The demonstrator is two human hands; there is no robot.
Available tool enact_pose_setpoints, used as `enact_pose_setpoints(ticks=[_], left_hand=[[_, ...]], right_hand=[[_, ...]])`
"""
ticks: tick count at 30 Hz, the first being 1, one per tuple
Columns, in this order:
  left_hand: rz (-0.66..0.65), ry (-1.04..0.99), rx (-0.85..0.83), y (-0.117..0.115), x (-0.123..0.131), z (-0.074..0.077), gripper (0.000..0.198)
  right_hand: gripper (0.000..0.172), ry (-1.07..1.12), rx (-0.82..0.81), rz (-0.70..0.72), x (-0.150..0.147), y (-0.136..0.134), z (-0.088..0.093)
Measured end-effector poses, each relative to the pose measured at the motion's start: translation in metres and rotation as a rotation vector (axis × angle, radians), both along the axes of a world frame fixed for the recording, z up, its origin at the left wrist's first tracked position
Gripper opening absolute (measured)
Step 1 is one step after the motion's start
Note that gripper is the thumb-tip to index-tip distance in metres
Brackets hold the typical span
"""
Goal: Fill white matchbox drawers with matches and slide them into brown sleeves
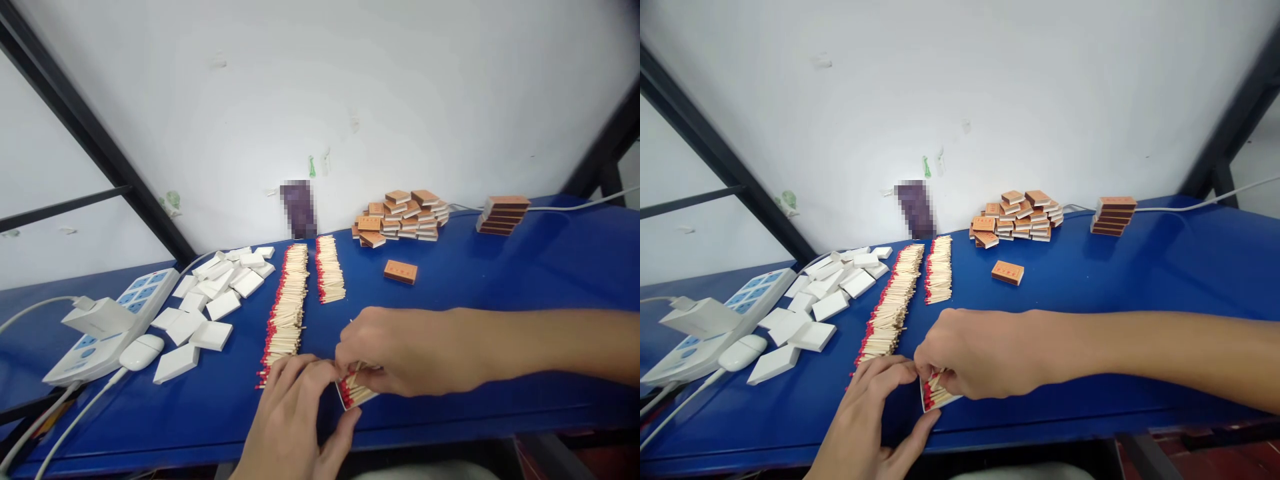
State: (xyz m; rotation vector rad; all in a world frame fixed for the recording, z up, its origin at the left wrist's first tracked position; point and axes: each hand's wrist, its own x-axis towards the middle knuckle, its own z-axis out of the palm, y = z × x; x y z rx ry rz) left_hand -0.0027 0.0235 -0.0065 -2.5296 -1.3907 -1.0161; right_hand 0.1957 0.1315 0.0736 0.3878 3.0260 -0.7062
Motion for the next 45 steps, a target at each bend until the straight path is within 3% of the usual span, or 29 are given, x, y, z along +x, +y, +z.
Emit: enact_pose_setpoints(ticks=[9,16,24,34,38,45], left_hand=[[0.012,-0.002,-0.027,0.002,0.001,0.003,0.034],[0.006,0.016,-0.02,0.001,0.001,0.006,0.028],[-0.036,0.105,0.003,0.002,-0.002,0.006,0.028],[-0.039,0.076,0.004,0.001,0.0,0.007,0.02],[-0.018,0.064,-0.002,0.001,0.0,0.006,0.013],[-0.044,0.097,0.012,0.002,0.0,0.006,0.028]], right_hand=[[0.013,-0.032,0.039,0.033,0.001,-0.005,0.006],[0.013,-0.06,0.02,-0.026,0.003,-0.005,0.014],[0.015,-0.024,0.014,-0.013,0.002,-0.002,0.006],[0.015,0.074,-0.073,-0.006,0.0,0.001,0.001],[0.029,0.091,-0.128,-0.039,0.002,0.001,0.006],[0.036,0.014,-0.114,-0.093,0.006,0.002,0.015]])
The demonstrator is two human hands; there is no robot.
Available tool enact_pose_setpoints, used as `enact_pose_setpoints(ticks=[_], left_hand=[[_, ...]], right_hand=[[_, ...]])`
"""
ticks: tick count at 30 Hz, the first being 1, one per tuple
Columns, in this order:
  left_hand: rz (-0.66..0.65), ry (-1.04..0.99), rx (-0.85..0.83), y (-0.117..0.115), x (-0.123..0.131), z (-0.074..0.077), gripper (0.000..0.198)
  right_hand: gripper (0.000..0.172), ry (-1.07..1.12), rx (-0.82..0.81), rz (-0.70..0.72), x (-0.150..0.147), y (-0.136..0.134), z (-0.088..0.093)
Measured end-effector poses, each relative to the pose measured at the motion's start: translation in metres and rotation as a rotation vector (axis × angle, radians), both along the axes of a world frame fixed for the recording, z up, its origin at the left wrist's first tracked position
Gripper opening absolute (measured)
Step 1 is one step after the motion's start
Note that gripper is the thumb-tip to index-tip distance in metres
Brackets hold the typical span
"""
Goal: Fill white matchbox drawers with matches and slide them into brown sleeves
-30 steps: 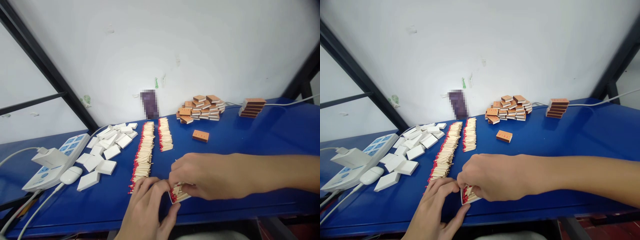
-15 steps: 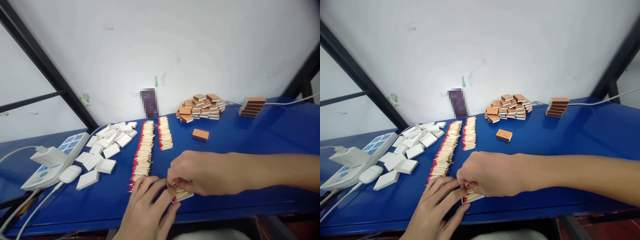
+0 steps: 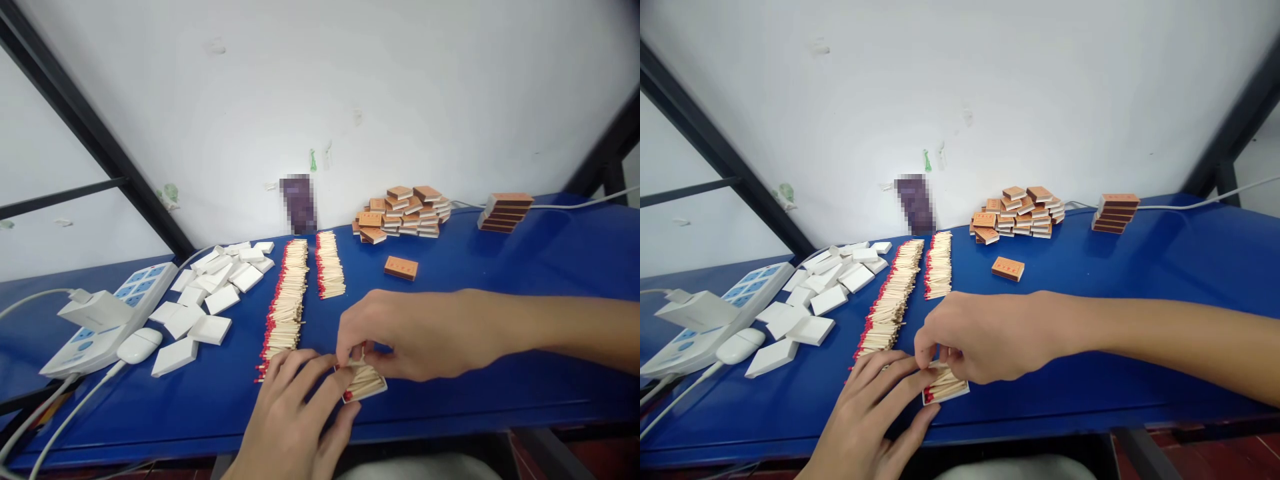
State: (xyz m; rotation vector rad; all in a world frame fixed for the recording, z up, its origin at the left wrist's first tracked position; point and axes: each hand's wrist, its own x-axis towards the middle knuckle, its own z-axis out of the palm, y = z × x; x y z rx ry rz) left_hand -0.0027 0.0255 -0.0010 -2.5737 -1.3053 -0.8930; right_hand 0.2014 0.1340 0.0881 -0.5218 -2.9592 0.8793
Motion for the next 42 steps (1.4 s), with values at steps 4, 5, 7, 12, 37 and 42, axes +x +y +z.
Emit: enact_pose_setpoints(ticks=[4,5,7,12,37,42], left_hand=[[0.002,0.019,0.0,0.0,-0.001,0.0,0.033],[0.003,0.026,-0.001,0.0,-0.001,-0.001,0.034],[0.008,0.032,0.0,-0.001,-0.002,-0.001,0.034],[0.028,0.026,0.014,-0.003,-0.003,-0.003,0.032],[0.002,-0.072,0.061,-0.001,0.002,0.0,0.02],[-0.001,-0.052,0.039,-0.001,0.002,0.0,0.025]], right_hand=[[0.036,0.047,0.026,0.051,-0.001,0.003,-0.003],[0.035,0.065,0.029,0.062,-0.001,0.004,-0.004],[0.032,0.087,0.03,0.073,-0.001,0.006,-0.005],[0.032,0.107,0.02,0.067,-0.003,0.007,-0.004],[0.02,-0.047,0.265,-0.024,0.005,0.02,0.002],[0.018,-0.205,0.279,0.026,0.004,0.037,-0.007]])
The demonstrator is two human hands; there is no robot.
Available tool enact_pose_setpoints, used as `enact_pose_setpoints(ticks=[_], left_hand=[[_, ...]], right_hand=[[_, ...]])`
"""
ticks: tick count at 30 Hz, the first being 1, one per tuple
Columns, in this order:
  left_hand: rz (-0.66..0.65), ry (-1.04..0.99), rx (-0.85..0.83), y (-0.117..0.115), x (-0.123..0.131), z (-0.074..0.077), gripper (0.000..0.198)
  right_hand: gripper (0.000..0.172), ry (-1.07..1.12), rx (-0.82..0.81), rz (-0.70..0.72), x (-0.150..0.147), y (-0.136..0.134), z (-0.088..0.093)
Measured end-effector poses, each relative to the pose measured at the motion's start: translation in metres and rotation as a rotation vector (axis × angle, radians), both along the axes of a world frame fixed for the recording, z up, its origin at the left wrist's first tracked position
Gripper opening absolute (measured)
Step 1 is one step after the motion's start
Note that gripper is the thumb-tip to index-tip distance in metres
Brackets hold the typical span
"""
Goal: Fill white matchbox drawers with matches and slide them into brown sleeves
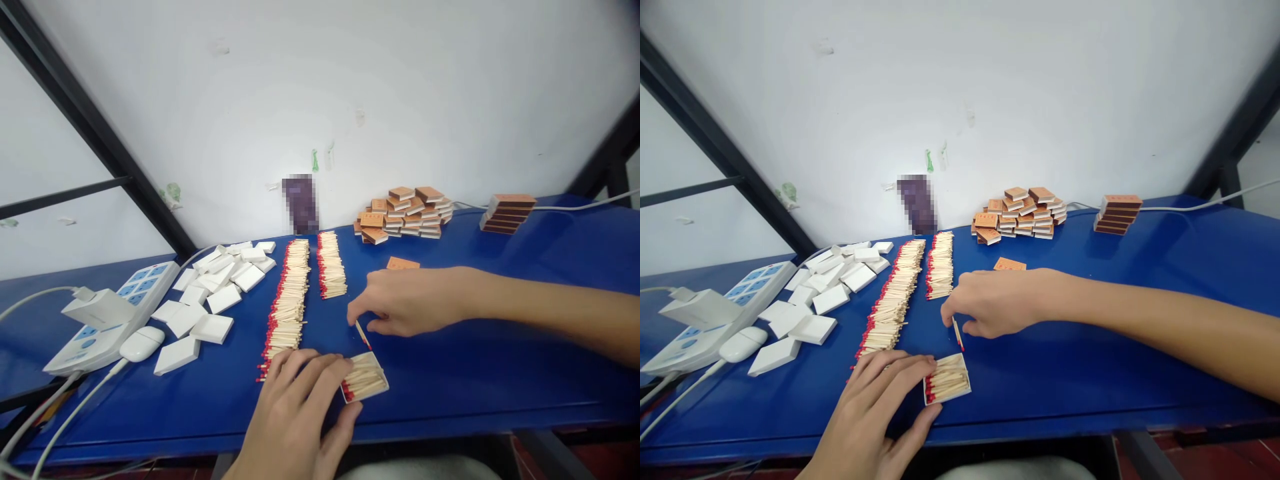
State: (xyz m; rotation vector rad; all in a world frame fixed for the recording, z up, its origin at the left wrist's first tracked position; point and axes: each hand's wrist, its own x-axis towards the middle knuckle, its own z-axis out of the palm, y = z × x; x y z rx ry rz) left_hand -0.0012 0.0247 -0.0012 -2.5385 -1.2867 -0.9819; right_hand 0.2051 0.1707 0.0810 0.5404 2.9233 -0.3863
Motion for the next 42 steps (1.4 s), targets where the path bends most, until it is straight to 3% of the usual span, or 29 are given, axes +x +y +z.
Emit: enact_pose_setpoints(ticks=[3,7,13,18,23,36,42], left_hand=[[0.013,0.018,-0.009,0.0,-0.001,-0.001,0.027],[0.045,0.037,-0.035,-0.003,-0.003,-0.002,0.025],[0.066,0.039,-0.042,-0.003,-0.001,-0.003,0.031],[0.056,-0.018,0.013,0.0,0.002,0.0,0.032],[0.027,-0.04,0.007,0.001,0.004,0.005,0.022],[0.007,-0.061,0.013,0.0,0.003,0.005,0.025],[0.005,-0.081,0.026,0.0,0.004,0.002,0.017]], right_hand=[[0.018,-0.04,-0.051,0.044,0.001,0.006,-0.007],[0.026,-0.117,0.039,0.052,0.005,0.006,-0.011],[0.023,-0.07,0.104,0.058,0.006,0.0,-0.004],[0.017,-0.006,-0.051,0.103,0.002,-0.018,0.004],[0.017,-0.018,-0.052,0.106,-0.004,-0.032,0.004],[0.014,0.081,-0.254,-0.02,-0.005,-0.032,0.008],[0.009,0.093,-0.236,-0.027,-0.001,-0.029,0.011]])
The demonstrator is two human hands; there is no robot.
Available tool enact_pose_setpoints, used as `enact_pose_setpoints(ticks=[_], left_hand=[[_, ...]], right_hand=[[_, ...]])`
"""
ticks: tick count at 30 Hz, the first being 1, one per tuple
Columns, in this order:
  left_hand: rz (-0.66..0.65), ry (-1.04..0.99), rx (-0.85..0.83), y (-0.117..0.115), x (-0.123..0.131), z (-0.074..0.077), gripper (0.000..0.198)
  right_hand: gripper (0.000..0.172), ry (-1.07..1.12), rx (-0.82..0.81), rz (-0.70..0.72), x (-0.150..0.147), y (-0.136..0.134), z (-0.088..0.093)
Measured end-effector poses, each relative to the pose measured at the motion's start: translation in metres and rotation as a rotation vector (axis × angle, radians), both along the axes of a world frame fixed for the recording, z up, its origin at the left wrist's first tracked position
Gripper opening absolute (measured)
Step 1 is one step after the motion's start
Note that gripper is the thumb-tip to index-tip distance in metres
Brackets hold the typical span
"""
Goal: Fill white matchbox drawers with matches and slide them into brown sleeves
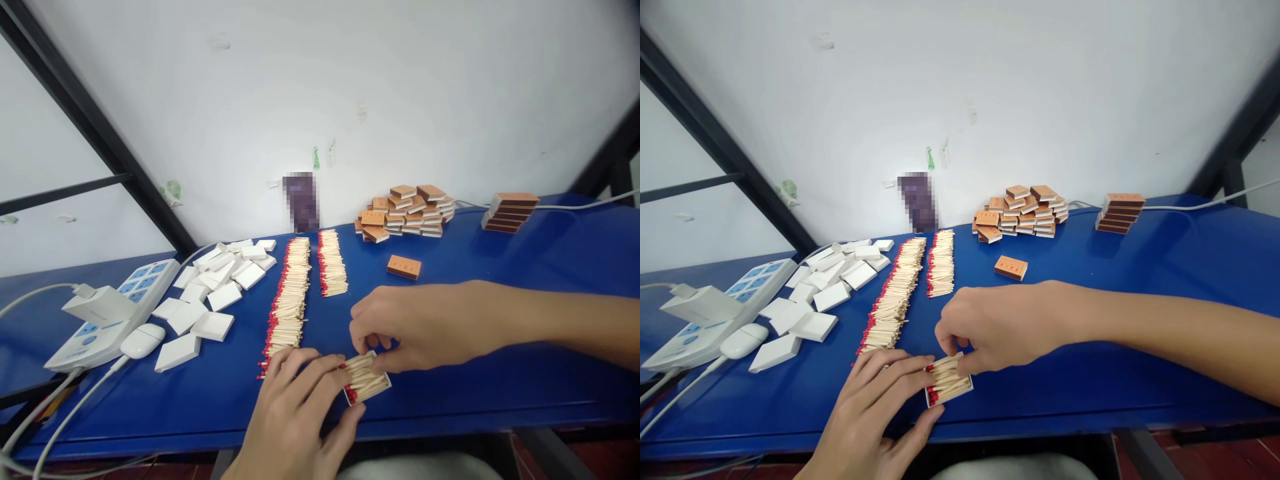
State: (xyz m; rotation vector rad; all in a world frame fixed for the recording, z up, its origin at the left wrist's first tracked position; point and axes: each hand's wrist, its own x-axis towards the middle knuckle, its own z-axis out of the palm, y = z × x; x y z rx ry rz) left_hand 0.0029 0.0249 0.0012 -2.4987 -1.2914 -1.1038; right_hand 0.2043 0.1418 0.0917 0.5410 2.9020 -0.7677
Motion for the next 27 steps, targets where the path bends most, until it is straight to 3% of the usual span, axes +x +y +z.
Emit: enact_pose_setpoints(ticks=[6,17,21,27], left_hand=[[0.005,0.0,0.018,0.001,-0.001,0.001,0.015],[-0.009,0.0,0.003,0.0,-0.003,0.0,0.016],[-0.013,0.014,0.0,0.0,-0.003,0.002,0.014],[-0.016,0.008,0.012,0.001,-0.001,0.003,0.013]], right_hand=[[0.009,-0.037,-0.065,0.023,0.002,0.004,-0.003],[0.019,-0.057,0.116,0.032,0.006,0.006,-0.01],[0.023,-0.078,0.192,0.119,0.005,0.007,-0.012],[0.006,-0.061,0.165,0.067,0.0,0.004,-0.014]])
